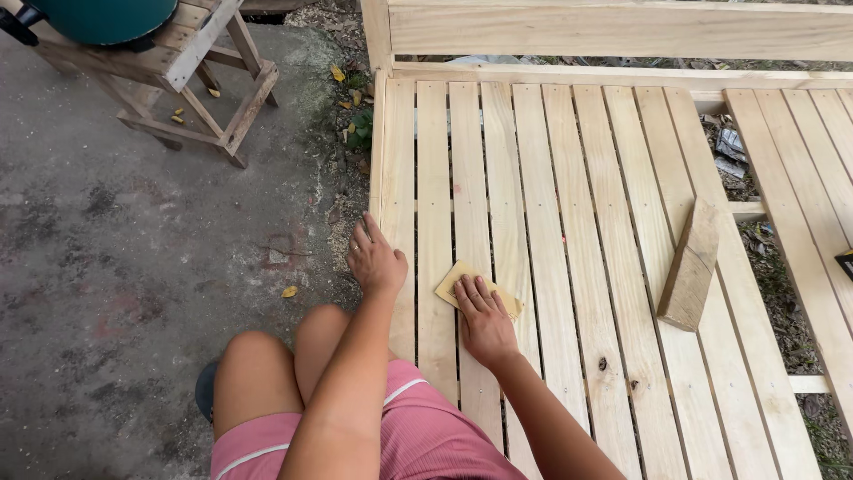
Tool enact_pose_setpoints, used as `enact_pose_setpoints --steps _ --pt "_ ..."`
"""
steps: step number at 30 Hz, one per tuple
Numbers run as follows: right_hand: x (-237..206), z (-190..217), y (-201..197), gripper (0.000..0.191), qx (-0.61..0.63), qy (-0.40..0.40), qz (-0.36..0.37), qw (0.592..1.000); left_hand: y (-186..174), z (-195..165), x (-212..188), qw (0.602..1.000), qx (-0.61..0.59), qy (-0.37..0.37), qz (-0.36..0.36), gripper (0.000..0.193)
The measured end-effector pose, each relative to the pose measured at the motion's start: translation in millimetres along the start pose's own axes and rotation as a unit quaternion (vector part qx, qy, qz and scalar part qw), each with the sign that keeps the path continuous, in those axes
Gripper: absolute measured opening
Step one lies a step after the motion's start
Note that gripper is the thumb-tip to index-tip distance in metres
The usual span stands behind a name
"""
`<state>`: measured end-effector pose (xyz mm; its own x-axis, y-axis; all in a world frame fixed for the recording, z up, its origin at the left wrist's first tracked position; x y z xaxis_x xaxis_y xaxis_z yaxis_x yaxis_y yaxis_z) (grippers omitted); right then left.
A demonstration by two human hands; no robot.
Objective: The person sits at a slatted wooden bench and sands its surface using a sanding block, moving the block back and forth across the planks and along the edges. They occasionally set the block down, use a small scraper on the wood, and resume sanding different sections of the bench.
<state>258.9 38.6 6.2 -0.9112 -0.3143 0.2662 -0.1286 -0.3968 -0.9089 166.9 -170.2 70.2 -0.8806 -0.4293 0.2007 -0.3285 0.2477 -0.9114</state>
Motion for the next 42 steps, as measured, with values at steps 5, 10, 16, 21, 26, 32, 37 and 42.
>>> enact_pose_setpoints --steps 5,10,16,21,26,32,37,42 --pt "45 -12 11 0.051 -0.008 0.048 0.043 0.998 28 31 17 0.971 -0.015 -0.192 0.139 0.084" --pt "142 -23 28 0.058 -0.026 0.094 0.025 0.995 48 42 22 0.951 -0.081 -0.276 0.110 0.068" --pt "245 -30 34 0.077 -0.066 0.151 0.080 0.983 69 47 17 0.949 -0.027 -0.261 0.174 0.066" --pt "163 14 37 0.084 -0.093 0.084 0.093 0.988 72 48 19 0.949 -0.038 -0.260 0.172 0.067" --pt "16 69 23 0.087 -0.054 0.018 0.113 0.992 78 52 18 0.943 -0.051 -0.251 0.213 0.068" --pt "115 43 46 0.085 -0.061 0.051 0.093 0.993 86 53 20 0.957 -0.059 -0.219 0.182 0.065" --pt "270 19 70 0.086 -0.057 0.084 0.101 0.990 86 50 19 0.959 -0.032 -0.201 0.200 0.064" --pt "261 35 73 0.084 -0.066 0.032 0.084 0.994 86 50 17 0.950 -0.050 -0.215 0.219 0.067"
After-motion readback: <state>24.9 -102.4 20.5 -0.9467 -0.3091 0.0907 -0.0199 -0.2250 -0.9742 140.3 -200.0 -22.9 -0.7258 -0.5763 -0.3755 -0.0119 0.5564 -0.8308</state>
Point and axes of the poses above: each hand's wrist, its own x-axis towards the middle knuckle, its own y-axis out of the palm, z = x × y, the point moved 4 cm from there along x, towards the middle knuckle, and after that the axes turned 7 degrees about -z, right-handed, at the moved point
